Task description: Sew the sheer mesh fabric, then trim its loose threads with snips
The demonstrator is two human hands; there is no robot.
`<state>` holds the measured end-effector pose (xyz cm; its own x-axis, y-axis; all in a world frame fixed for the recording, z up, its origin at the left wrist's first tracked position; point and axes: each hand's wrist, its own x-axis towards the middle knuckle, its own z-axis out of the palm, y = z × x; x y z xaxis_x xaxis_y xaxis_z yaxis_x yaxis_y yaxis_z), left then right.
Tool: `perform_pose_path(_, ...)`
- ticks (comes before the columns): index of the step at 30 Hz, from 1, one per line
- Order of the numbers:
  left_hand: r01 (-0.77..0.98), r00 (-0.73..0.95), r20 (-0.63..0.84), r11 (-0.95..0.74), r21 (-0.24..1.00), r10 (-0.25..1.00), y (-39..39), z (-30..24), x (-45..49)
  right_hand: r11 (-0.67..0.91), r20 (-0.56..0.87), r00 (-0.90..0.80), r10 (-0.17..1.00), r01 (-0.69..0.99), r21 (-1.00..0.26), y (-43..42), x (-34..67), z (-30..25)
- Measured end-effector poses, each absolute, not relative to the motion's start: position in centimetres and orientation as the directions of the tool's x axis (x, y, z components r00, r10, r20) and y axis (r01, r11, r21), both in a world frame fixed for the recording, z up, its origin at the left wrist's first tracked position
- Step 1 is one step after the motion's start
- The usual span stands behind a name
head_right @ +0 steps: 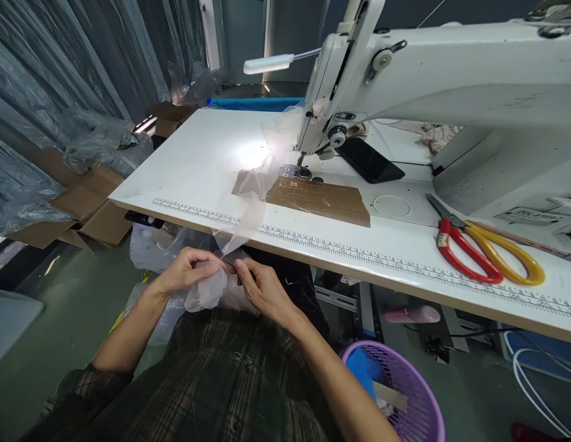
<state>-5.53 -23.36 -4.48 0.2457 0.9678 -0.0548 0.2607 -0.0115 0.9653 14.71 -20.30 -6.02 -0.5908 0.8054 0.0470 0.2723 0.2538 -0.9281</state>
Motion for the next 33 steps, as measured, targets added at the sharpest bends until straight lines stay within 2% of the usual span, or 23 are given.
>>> perform_pose_path(6,0.248,0.27,-0.069,0.0,0.969,0.96,-23.2,-4.9,-5.3,0.331,0.141,-0.58,0.802,0.236,-0.914,-19.9,13.8,-6.5)
perform_pose_path(11,0.168,0.242,-0.113,0.073,0.983,0.964,-23.1,-5.1,-5.5,0.282,0.115,-0.483,0.868,0.288,-0.915,-20.1,13.8,-7.3)
perform_pose_path(14,0.101,0.246,-0.127,0.105,0.989,0.961,-23.0,-5.3,-5.5,0.256,0.076,-0.525,0.847,0.279,-0.926,-20.6,14.1,-7.2)
perform_pose_path(17,0.062,0.261,-0.132,0.12,0.991,0.956,-22.9,-5.5,-5.5,0.299,0.105,-0.567,0.817,0.26,-0.918,-20.8,14.0,-6.9)
perform_pose_path(22,0.075,0.262,-0.134,0.119,0.99,0.956,-22.9,-5.7,-5.4,0.334,0.123,-0.554,0.823,0.297,-0.894,-20.6,13.5,-7.0)
perform_pose_path(25,0.088,0.249,-0.142,0.123,0.988,0.958,-22.9,-5.8,-5.2,0.28,0.11,-0.505,0.856,0.274,-0.92,-20.8,13.6,-7.4)
perform_pose_path(28,0.121,0.255,-0.166,0.139,0.983,0.953,-23.1,-5.8,-4.8,0.185,0.095,-0.532,0.842,0.119,-0.975,-21.6,14.0,-7.6)
perform_pose_path(30,0.163,0.314,-0.187,0.141,0.976,0.931,-23.1,-6.0,-4.5,0.096,0.047,-0.567,0.822,0.057,-0.994,-22.1,14.5,-7.9)
perform_pose_path(33,0.277,0.45,-0.203,0.08,0.957,0.87,-22.7,-6.7,-4.1,-0.012,-0.056,-0.578,0.814,0.081,-0.997,-22.6,15.6,-8.9)
